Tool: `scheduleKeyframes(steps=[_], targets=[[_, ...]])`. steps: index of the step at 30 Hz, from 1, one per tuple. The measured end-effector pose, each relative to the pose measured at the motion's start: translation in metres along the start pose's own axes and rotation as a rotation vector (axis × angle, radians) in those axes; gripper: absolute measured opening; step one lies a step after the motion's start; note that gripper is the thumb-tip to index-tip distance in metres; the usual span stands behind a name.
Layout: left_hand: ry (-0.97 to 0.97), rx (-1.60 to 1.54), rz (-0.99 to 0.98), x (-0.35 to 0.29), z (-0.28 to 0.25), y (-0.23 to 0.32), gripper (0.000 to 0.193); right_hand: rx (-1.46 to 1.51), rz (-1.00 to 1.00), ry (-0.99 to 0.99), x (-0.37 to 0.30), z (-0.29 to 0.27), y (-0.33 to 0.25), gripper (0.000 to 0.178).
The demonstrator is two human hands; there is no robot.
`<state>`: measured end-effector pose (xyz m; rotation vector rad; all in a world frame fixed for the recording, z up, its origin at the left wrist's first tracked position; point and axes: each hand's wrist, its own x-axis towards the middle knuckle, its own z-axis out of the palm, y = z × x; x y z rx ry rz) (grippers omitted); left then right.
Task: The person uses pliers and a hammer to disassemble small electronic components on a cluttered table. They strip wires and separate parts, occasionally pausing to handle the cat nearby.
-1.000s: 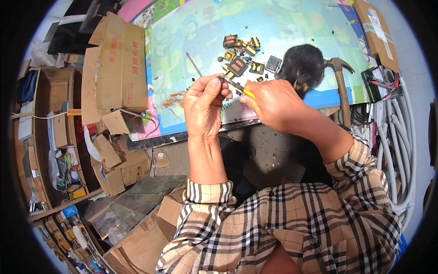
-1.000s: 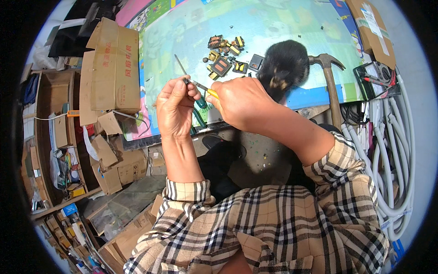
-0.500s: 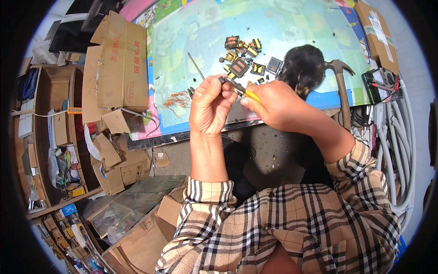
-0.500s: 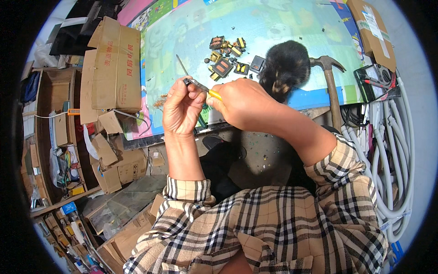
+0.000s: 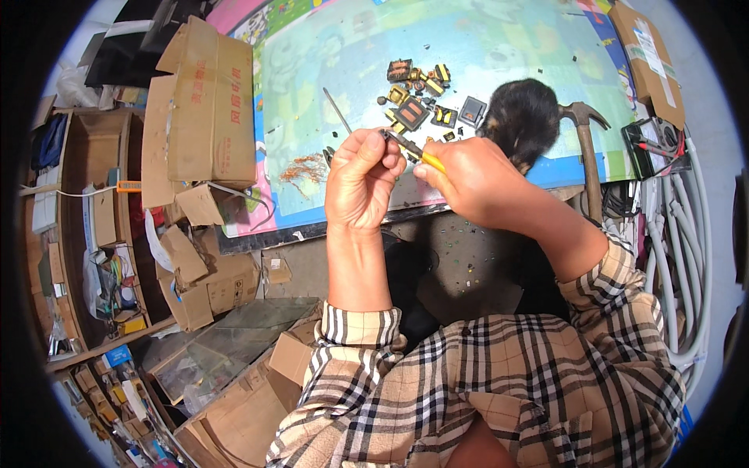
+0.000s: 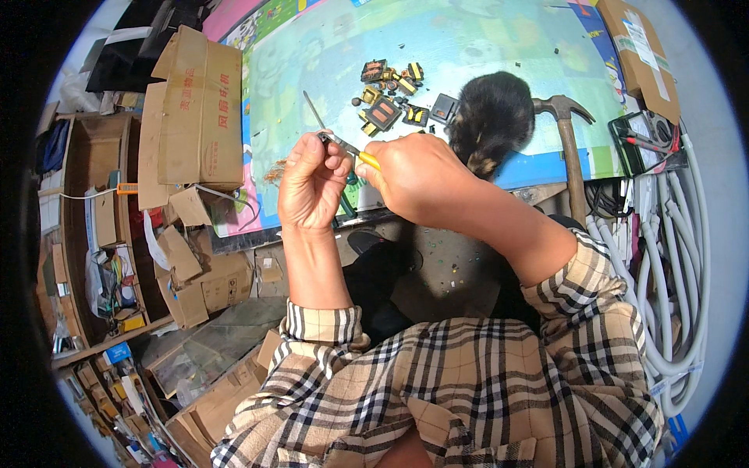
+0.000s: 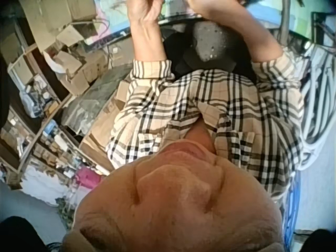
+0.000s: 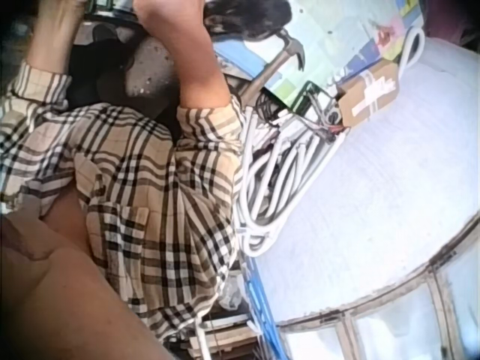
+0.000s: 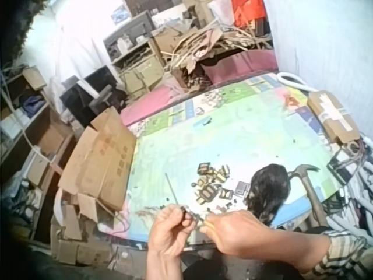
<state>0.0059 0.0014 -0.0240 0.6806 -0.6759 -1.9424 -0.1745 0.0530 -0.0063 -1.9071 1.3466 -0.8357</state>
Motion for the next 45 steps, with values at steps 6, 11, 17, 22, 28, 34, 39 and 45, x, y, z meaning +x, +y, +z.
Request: scheduleKeyframes(steps=[6, 11, 17, 22, 28, 34, 39, 45], targets=[[-0.047, -0.073, -0.009, -0.002, 0.003, 0.000, 0.013, 0.324, 0.084, -0.219, 0.004, -0.010, 0.000, 0.032], [-0.073, -0.109, -0.018, -0.002, 0.002, 0.001, 0.012, 0.567, 0.141, -0.339, 0.006, -0.011, 0.003, 0.036], [-0.052, -0.086, 0.007, -0.001, 0.003, -0.001, 0.010, 0.505, 0.144, -0.232, 0.005, -0.001, 0.005, 0.032], [0.027, -0.117, 0.040, 0.001, 0.005, -0.007, 0.009, -0.168, 0.019, 0.129, 0.004, 0.002, 0.009, 0.015], [0.083, -0.039, 0.096, 0.002, 0.012, -0.011, 0.009, -0.366, 0.038, 0.186, 0.001, 0.005, 0.009, 0.027], [0.144, 0.106, 0.154, 0.001, 0.018, -0.014, 0.012, -0.450, 0.031, 0.199, 0.001, 0.007, 0.011, 0.031], [0.230, 0.236, 0.187, -0.002, 0.025, -0.012, 0.012, -0.484, 0.036, 0.172, 0.000, 0.003, 0.009, 0.029], [0.243, 0.393, 0.237, -0.004, 0.026, -0.008, 0.013, -0.488, 0.058, 0.124, 0.000, 0.004, 0.006, 0.019]])
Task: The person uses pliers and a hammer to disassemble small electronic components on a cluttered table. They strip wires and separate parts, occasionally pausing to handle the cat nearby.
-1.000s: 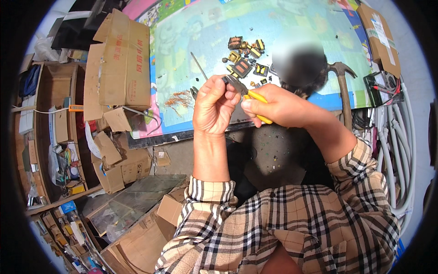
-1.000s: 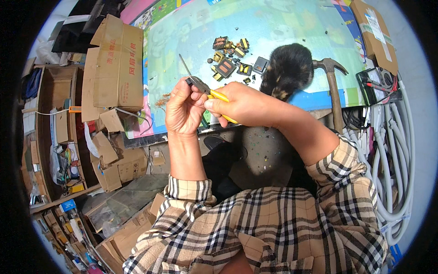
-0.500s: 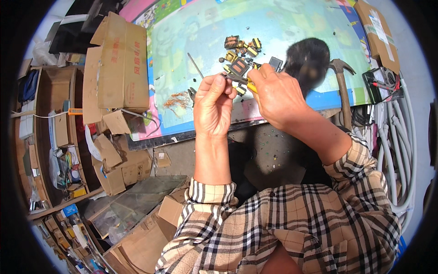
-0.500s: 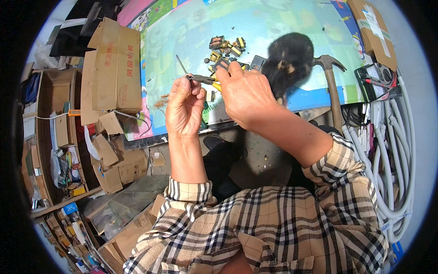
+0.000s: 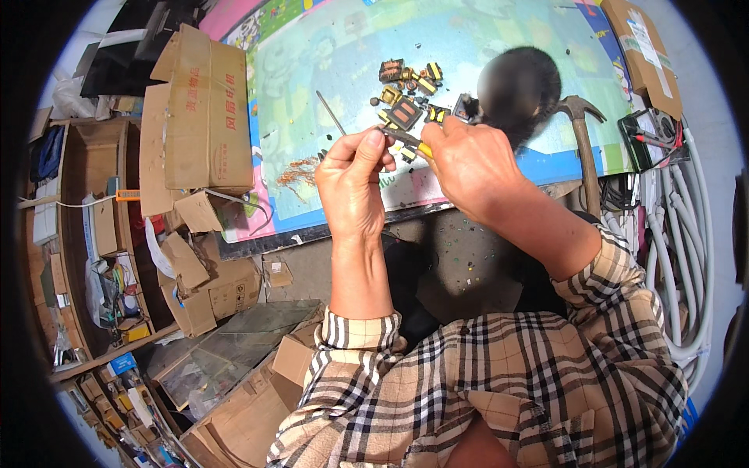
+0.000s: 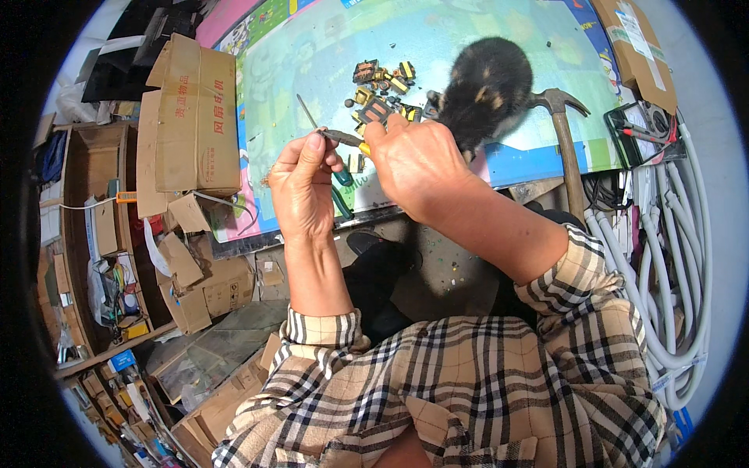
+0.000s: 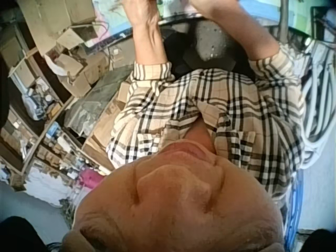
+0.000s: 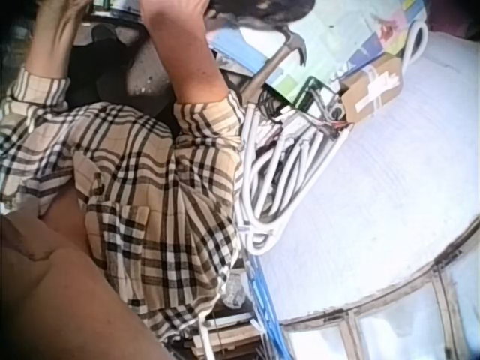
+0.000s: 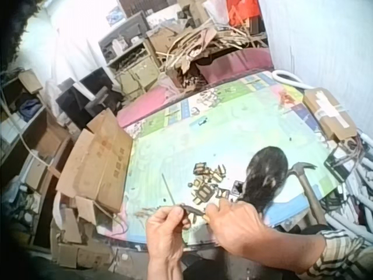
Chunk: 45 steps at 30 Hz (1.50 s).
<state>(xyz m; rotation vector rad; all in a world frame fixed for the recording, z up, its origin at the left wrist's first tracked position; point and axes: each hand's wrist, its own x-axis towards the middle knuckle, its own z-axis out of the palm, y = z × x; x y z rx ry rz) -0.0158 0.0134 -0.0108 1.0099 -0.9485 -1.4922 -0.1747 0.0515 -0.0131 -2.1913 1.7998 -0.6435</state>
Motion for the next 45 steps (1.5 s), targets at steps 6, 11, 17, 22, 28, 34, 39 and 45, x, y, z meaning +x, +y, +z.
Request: scheduleKeyframes(steps=[6, 11, 17, 22, 28, 34, 39, 45], targets=[[-0.066, -0.091, -0.001, 0.002, -0.008, 0.002, 0.013, 0.249, -0.018, -0.042, -0.001, -0.008, -0.007, 0.022], [-0.163, -0.197, -0.005, 0.003, -0.015, 0.001, 0.011, 0.620, 0.016, -0.251, 0.003, -0.016, -0.004, 0.030], [-0.263, -0.361, -0.071, 0.008, -0.022, -0.003, 0.012, 0.835, 0.045, -0.337, 0.006, -0.013, -0.003, 0.029], [-0.171, -0.134, -0.050, 0.006, -0.016, 0.004, 0.016, 0.362, -0.047, -0.067, 0.001, -0.001, -0.005, 0.025], [-0.135, -0.038, -0.050, 0.006, -0.020, 0.012, 0.014, 0.261, -0.091, 0.063, 0.000, 0.003, -0.005, 0.021], [-0.119, 0.048, -0.013, 0.004, -0.016, 0.014, 0.014, 0.201, -0.094, 0.093, -0.002, 0.007, -0.004, 0.021], [-0.066, 0.217, 0.064, 0.000, -0.014, 0.014, 0.017, 0.129, -0.102, 0.115, -0.001, 0.009, -0.005, 0.020], [-0.068, 0.227, 0.029, 0.001, -0.015, 0.014, 0.019, 0.081, -0.128, 0.132, -0.002, 0.008, -0.006, 0.016]])
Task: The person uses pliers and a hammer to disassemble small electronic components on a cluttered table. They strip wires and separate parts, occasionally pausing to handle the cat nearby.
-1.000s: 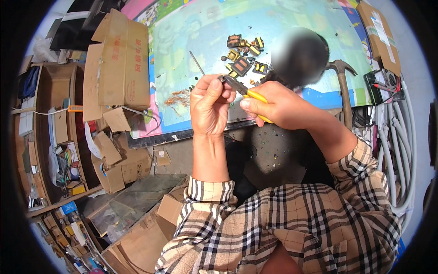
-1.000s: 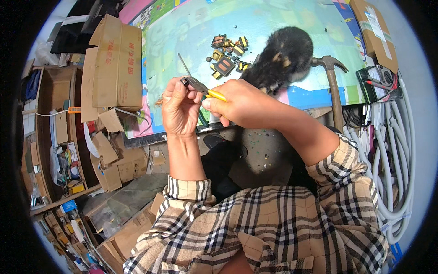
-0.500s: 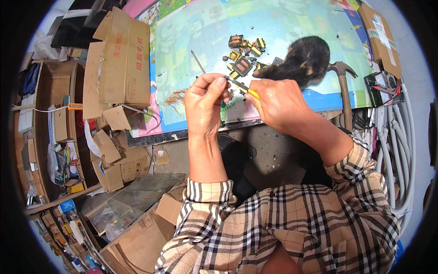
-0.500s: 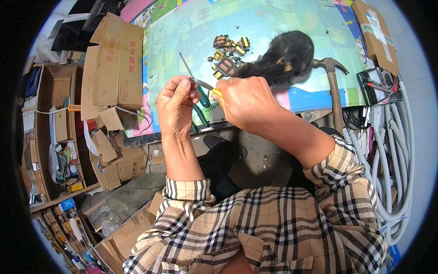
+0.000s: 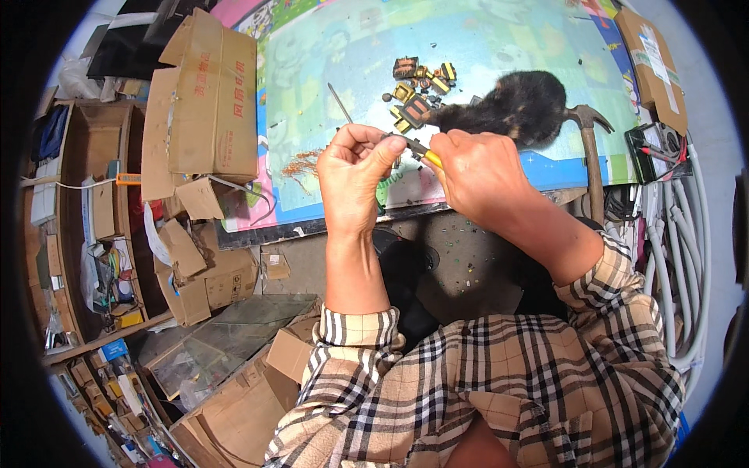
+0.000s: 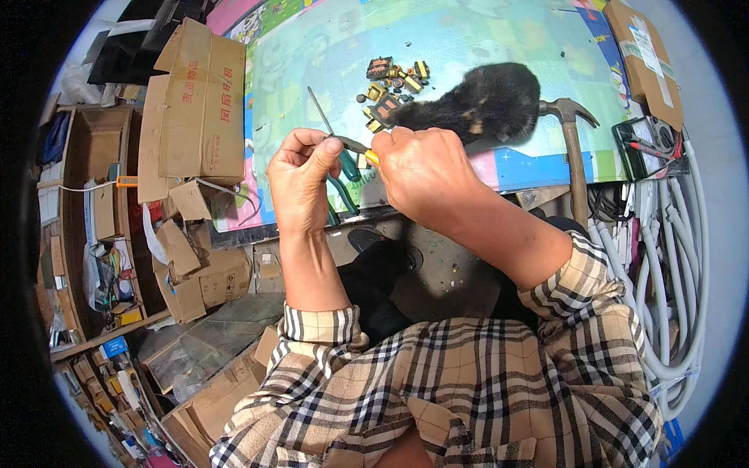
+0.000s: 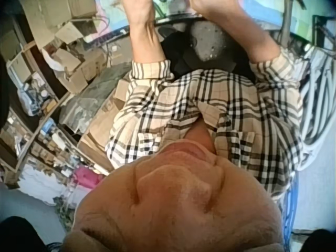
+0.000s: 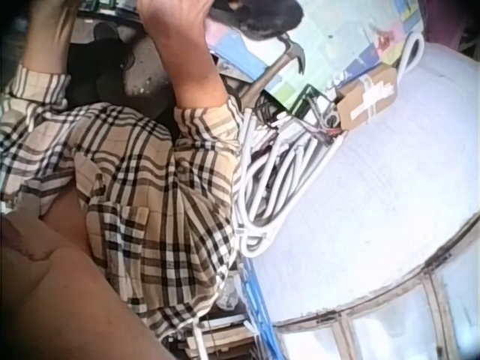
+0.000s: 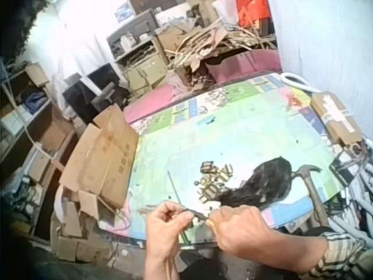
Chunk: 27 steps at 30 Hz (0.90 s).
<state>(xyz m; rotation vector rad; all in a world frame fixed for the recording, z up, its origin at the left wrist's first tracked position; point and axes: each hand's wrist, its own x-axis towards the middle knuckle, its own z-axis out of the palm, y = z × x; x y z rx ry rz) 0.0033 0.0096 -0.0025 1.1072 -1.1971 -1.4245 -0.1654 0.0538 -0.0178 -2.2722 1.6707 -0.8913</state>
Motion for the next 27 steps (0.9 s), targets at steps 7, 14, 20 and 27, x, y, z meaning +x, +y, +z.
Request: scheduleKeyframes(steps=[7, 14, 20, 27], targets=[[-0.097, -0.206, -0.042, 0.000, -0.011, 0.002, 0.015, 0.288, 0.006, -0.101, 0.001, -0.011, -0.005, 0.022], [-0.195, -0.294, -0.008, 0.001, -0.016, 0.003, 0.014, 0.647, 0.117, -0.313, 0.006, -0.014, -0.008, 0.030], [-0.228, -0.424, -0.025, 0.001, -0.014, -0.001, 0.015, 0.971, 0.234, -0.440, 0.005, -0.012, -0.009, 0.034], [-0.278, -0.605, -0.049, 0.003, -0.009, -0.006, 0.014, 1.235, 0.231, -0.466, 0.007, -0.014, -0.014, 0.037]])
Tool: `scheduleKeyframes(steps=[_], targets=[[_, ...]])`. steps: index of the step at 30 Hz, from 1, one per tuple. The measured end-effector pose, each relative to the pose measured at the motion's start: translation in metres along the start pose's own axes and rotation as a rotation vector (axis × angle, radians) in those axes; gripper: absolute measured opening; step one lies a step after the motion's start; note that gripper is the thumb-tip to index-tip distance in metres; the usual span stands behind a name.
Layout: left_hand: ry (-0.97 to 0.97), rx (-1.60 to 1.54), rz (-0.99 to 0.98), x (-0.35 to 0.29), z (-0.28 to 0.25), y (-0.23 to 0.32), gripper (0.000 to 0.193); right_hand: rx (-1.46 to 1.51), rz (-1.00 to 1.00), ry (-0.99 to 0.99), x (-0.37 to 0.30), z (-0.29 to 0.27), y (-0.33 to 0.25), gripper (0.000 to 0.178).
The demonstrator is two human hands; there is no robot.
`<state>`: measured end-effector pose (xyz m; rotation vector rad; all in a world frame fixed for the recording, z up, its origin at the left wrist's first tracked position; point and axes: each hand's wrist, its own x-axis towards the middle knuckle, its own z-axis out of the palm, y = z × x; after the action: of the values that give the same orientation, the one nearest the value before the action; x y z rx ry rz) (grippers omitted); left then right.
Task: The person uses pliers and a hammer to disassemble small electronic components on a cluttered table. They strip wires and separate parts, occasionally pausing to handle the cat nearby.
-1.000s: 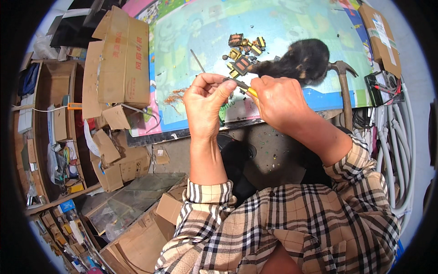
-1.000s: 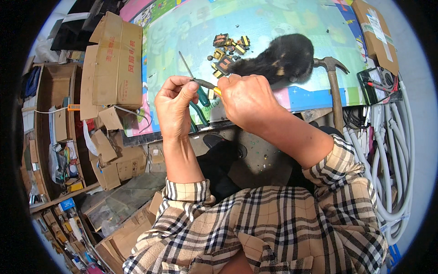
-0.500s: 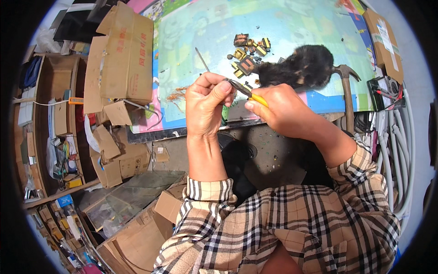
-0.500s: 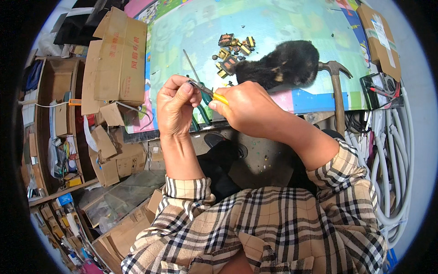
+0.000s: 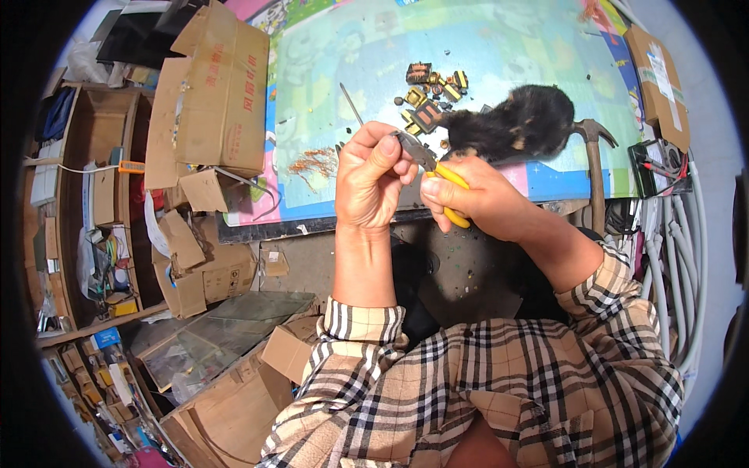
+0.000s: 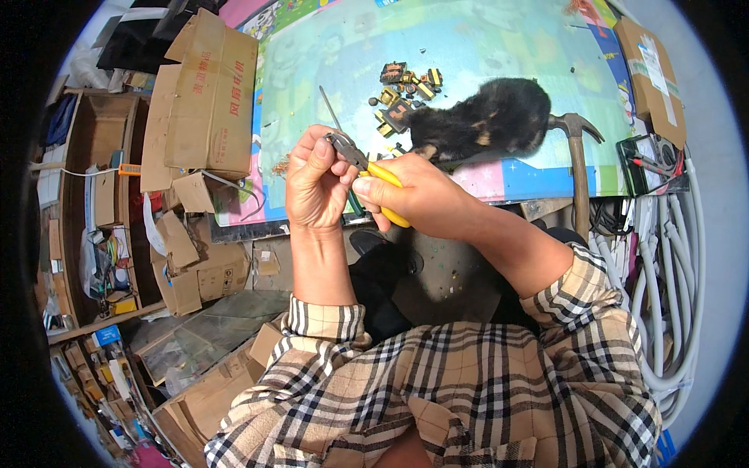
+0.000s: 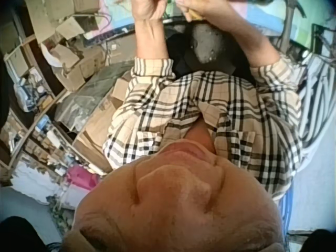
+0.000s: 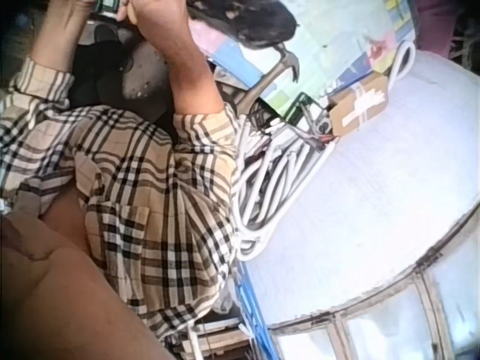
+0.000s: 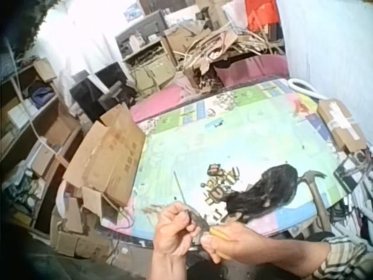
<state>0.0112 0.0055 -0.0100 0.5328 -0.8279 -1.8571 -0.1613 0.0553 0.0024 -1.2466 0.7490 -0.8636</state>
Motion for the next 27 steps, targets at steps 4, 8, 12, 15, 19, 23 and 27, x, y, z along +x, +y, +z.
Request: scheduleKeyframes(steps=[4, 8, 12, 15, 19, 23, 27], targets=[[0.033, -0.129, -0.002, 0.002, 0.003, -0.001, 0.012, 0.125, 0.021, -0.006, 0.001, 0.000, 0.002, 0.040], [0.055, -0.066, 0.016, 0.000, 0.008, 0.000, 0.013, 0.202, 0.013, -0.028, 0.005, -0.009, 0.011, 0.040], [0.141, 0.069, -0.060, 0.001, 0.012, 0.003, 0.014, -0.105, 0.017, 0.070, 0.009, -0.013, 0.013, 0.036], [0.212, 0.186, -0.096, 0.004, 0.012, -0.001, 0.015, -0.246, 0.071, 0.145, 0.011, -0.011, 0.012, 0.033], [0.235, 0.310, -0.092, 0.004, 0.007, -0.003, 0.017, -0.406, 0.080, 0.145, 0.012, -0.011, 0.014, 0.032], [0.223, 0.247, -0.134, 0.004, -0.001, 0.001, 0.013, -0.301, 0.082, 0.115, 0.011, -0.010, 0.016, 0.032], [0.216, 0.208, -0.160, 0.002, -0.002, 0.007, 0.014, -0.220, 0.041, 0.056, 0.012, -0.016, 0.016, 0.035]])
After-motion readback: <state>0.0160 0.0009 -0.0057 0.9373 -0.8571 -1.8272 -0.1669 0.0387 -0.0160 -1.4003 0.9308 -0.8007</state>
